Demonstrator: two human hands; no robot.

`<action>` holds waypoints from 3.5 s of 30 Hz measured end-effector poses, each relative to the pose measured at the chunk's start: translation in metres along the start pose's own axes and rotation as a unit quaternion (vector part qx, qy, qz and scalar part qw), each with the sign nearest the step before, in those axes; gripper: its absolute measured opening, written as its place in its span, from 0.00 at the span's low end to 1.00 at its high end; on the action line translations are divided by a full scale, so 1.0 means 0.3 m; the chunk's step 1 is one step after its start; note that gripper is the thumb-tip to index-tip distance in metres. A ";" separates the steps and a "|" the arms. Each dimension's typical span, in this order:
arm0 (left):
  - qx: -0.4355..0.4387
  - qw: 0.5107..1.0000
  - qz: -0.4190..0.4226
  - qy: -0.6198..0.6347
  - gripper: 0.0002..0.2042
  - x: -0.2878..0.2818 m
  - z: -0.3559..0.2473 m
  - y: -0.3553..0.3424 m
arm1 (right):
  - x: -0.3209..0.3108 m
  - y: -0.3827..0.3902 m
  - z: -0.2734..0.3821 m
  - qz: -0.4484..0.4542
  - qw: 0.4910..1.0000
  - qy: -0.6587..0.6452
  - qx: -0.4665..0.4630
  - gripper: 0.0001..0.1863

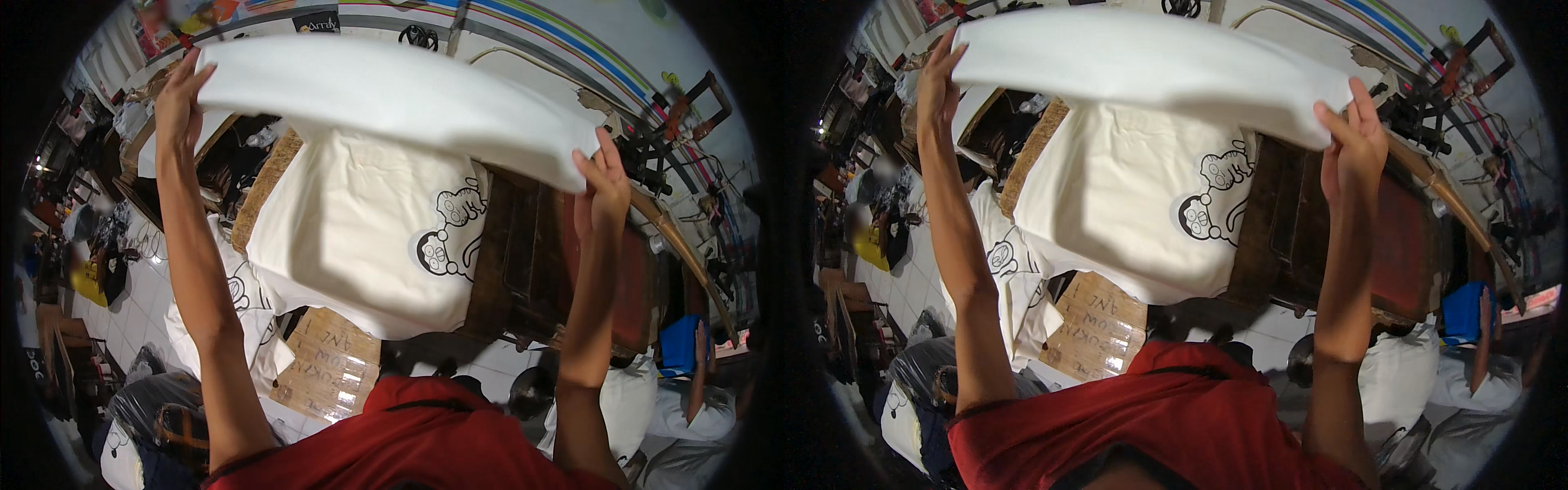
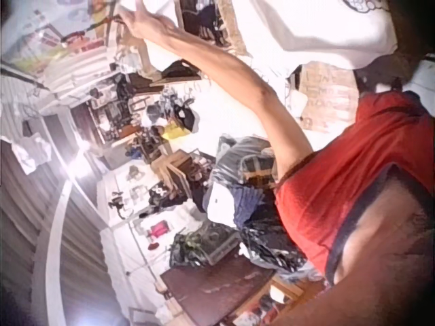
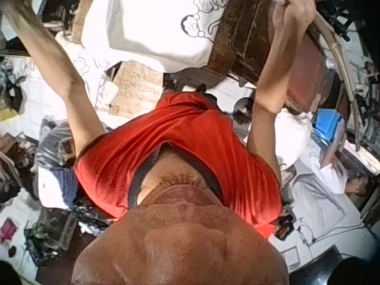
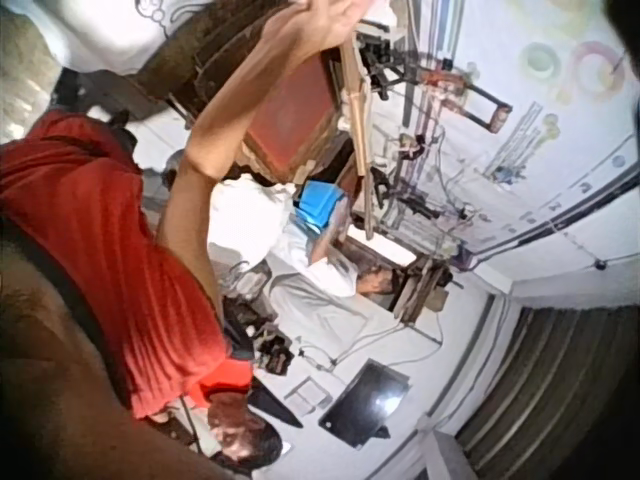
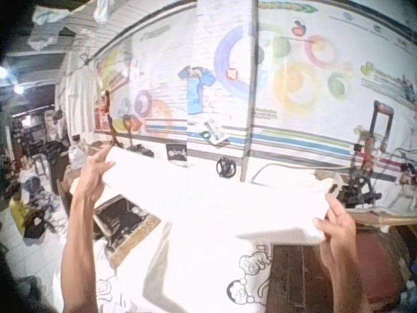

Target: The person repeatedly places white tote bags onto a wooden screen printing frame, aligns them, and uses a squeegee to press ink through the screen onto the bag. The person then removes the printed bag and repeats the process with a new bag.

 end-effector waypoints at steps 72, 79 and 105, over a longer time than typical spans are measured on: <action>-0.195 0.718 0.634 -0.211 0.12 1.687 1.093 2.342 | -1.976 1.951 0.734 -0.495 0.654 0.572 -0.003 0.04; -0.478 0.700 0.531 -0.011 0.15 2.309 1.320 2.729 | -2.308 2.466 1.014 -0.697 0.554 0.431 0.147 0.13; -0.262 0.865 0.427 0.017 0.08 2.238 1.157 2.562 | -2.234 2.660 1.213 -0.676 0.617 0.358 0.185 0.10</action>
Point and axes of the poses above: each hand's wrist, its own y-axis away from the middle knuckle, its own x-axis out of the palm, z = x × y, the point moved 4 cm from there along -y, towards the middle knuckle, and after that the axes turned 13 degrees about -x, right-handed, at the moved point
